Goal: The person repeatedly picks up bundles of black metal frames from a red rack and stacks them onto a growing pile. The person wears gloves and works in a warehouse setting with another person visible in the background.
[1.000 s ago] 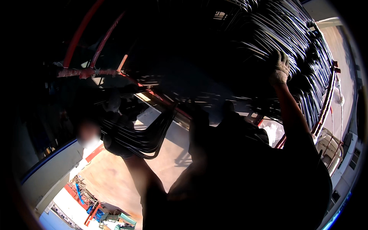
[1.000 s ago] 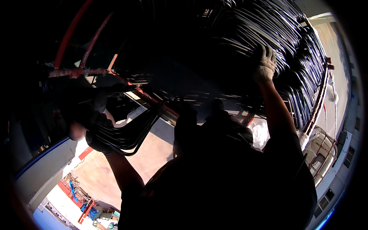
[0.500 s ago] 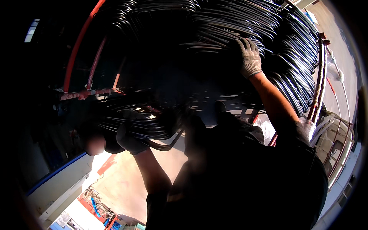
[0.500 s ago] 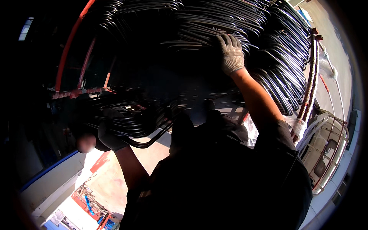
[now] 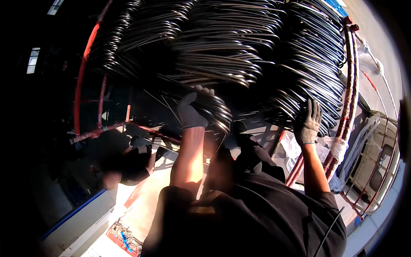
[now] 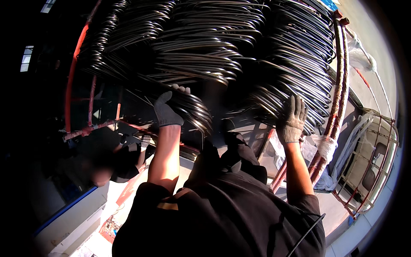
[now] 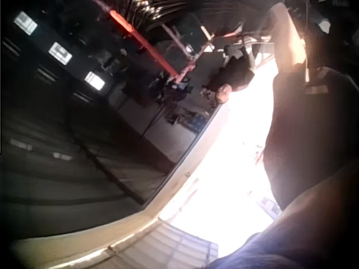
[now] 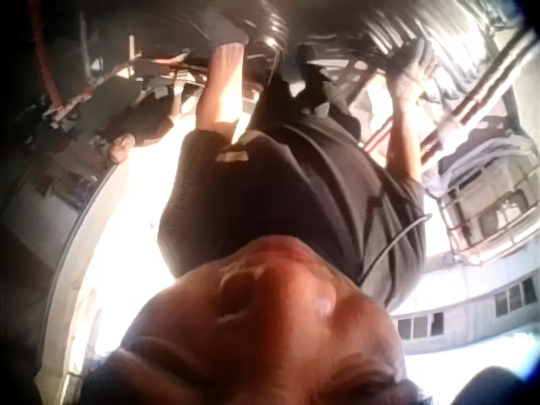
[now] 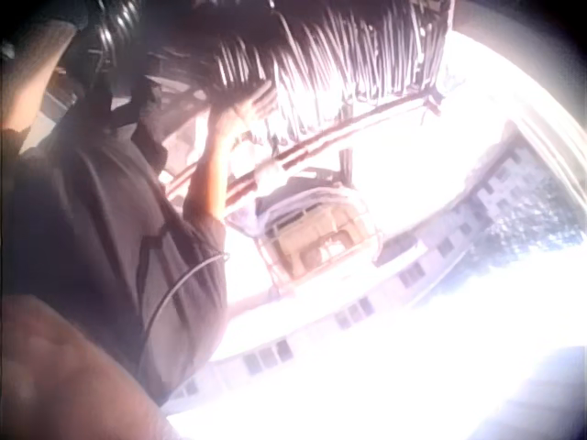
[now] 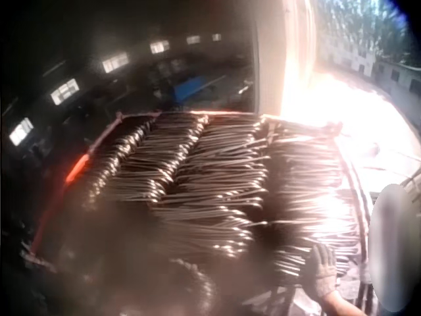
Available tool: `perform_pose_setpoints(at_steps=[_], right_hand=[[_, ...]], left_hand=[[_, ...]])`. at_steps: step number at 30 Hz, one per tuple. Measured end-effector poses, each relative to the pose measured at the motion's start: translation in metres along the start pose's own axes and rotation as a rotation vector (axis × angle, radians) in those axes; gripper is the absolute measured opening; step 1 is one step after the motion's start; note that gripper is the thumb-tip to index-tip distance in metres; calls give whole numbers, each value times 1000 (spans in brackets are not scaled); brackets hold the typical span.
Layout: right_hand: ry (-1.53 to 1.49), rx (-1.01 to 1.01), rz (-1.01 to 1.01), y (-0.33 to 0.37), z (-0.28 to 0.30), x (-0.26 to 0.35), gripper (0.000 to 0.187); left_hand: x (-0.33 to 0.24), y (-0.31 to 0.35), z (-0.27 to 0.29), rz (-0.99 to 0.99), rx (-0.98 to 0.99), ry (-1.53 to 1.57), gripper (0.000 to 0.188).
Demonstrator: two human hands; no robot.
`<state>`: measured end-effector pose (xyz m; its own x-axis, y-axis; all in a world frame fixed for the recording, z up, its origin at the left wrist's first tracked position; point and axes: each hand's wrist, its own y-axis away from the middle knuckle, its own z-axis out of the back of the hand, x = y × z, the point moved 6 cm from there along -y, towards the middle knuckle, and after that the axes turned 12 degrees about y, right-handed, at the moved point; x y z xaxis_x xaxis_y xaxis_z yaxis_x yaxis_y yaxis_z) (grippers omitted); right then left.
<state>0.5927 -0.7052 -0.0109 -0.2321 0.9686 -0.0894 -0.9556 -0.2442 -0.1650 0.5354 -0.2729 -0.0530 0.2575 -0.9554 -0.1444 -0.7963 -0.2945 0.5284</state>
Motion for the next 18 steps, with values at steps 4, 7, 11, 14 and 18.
perform_pose_setpoints(at_steps=[4, 7, 11, 14, 18], right_hand=[[51, -92, -8, 3, -19, -12, 88], [32, -106, -27, -4, -8, -7, 78], [59, -133, 8, -8, -12, -7, 77], [58, -183, -25, -7, -12, -8, 77], [60, -199, -12, -10, -9, -4, 75]], left_hand=[[40, -44, -24, 29, 64, 13, 33], [45, -58, -40, -21, 51, 6, 36], [45, -56, -38, -13, 30, -58, 36], [49, -58, -36, -3, -64, -84, 35], [41, -67, -48, -19, -192, -99, 29]])
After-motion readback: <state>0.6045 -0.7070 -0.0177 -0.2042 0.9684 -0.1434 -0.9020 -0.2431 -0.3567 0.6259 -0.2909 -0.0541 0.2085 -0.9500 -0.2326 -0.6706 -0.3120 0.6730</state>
